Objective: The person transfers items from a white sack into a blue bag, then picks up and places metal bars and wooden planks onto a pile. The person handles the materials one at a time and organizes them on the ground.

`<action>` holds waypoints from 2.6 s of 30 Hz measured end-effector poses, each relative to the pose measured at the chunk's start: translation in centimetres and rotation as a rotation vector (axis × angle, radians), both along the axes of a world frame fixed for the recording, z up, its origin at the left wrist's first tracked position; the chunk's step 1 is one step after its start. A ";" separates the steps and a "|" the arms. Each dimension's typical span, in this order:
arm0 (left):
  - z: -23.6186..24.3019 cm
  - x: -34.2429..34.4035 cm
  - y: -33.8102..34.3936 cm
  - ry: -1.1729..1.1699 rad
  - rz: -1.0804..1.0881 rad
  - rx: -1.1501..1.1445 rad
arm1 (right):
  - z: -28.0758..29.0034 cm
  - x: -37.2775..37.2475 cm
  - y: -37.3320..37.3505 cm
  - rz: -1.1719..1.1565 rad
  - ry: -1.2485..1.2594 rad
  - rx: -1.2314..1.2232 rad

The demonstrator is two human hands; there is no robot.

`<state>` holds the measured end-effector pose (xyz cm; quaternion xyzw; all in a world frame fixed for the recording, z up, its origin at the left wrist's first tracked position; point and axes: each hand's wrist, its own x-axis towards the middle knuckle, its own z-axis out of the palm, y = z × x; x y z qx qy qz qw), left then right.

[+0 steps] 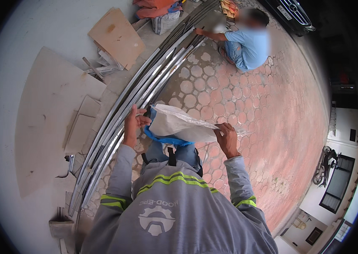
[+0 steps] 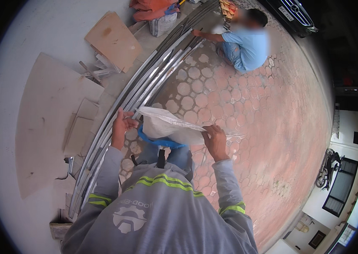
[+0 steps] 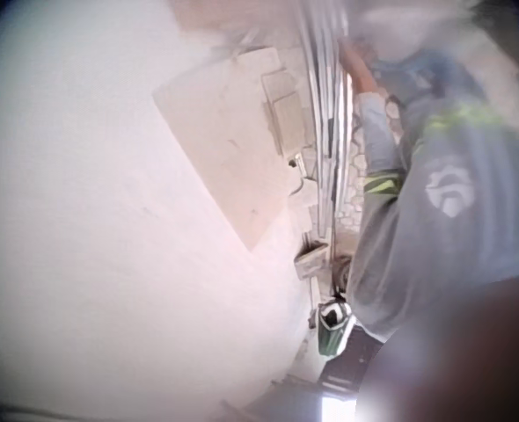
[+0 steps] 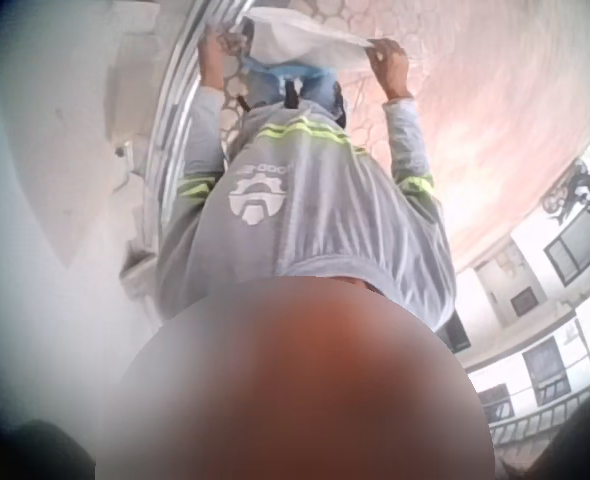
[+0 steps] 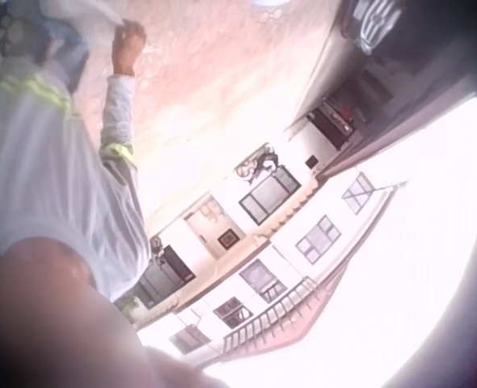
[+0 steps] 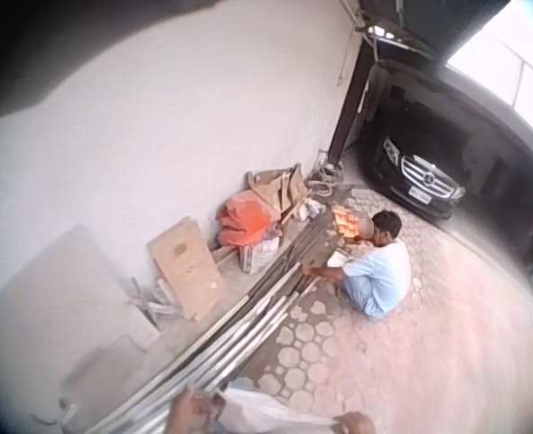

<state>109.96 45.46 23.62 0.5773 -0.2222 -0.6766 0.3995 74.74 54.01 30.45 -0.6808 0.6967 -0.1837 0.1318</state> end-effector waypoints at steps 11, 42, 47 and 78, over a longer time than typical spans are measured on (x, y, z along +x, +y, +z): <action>-37.8 1.3 12.7 -0.592 -0.550 0.566 | 0.3 -1.8 2.1 -0.111 -0.081 0.200; -30.9 -7.0 7.0 -0.088 -0.166 0.682 | 8.5 -2.9 -2.4 -0.269 0.134 -0.016; -28.6 -6.3 7.7 -0.180 -0.195 0.568 | 9.1 -4.6 -4.0 -0.410 0.127 -0.156; -31.5 -2.7 9.0 -0.658 -0.436 0.272 | 9.9 -12.2 -11.0 -0.496 0.181 -0.116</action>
